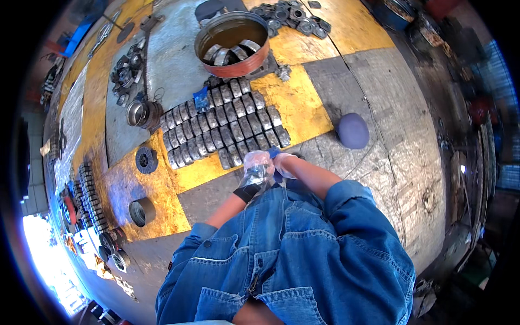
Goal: The person cleans several metal parts by dipping them into a tub of liquid and scrubbing them with a brush while sitting on the floor.
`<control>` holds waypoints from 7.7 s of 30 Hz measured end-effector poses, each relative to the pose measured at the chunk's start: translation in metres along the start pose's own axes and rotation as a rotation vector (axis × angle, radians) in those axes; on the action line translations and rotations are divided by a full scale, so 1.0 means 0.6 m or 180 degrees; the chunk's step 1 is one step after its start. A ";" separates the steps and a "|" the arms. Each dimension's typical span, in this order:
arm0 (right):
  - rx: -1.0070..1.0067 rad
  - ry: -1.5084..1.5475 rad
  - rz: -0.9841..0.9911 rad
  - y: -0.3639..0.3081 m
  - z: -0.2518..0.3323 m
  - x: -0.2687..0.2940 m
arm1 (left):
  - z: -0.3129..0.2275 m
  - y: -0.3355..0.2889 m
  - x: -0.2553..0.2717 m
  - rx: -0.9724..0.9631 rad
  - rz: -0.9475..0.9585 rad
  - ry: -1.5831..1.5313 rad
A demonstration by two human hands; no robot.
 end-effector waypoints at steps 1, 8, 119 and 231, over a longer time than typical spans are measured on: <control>-0.0054 0.0418 0.0122 -0.004 0.014 -0.028 | 0.015 -0.013 -0.003 0.0276 0.0108 -0.0128; -0.0100 0.1712 0.0244 -0.090 0.127 -0.004 | -0.049 0.028 -0.017 0.0030 0.0218 -0.1765; -0.2114 -0.0298 0.0252 1.565 1.057 1.784 | 0.901 1.274 0.373 0.6346 -0.2611 -0.0885; 0.4259 -0.4499 0.6772 1.150 0.136 -0.165 | 1.717 1.375 0.242 -0.0444 -0.8668 -0.4139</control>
Point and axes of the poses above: each hand's wrist, its own y-axis towards the middle knuckle, its own x-axis out of the back of the hand, z = x × y, the point moved 8 cm from there along y, towards the middle knuckle, and after that the axes turned 5 degrees about -x, right-handed, at the moved point
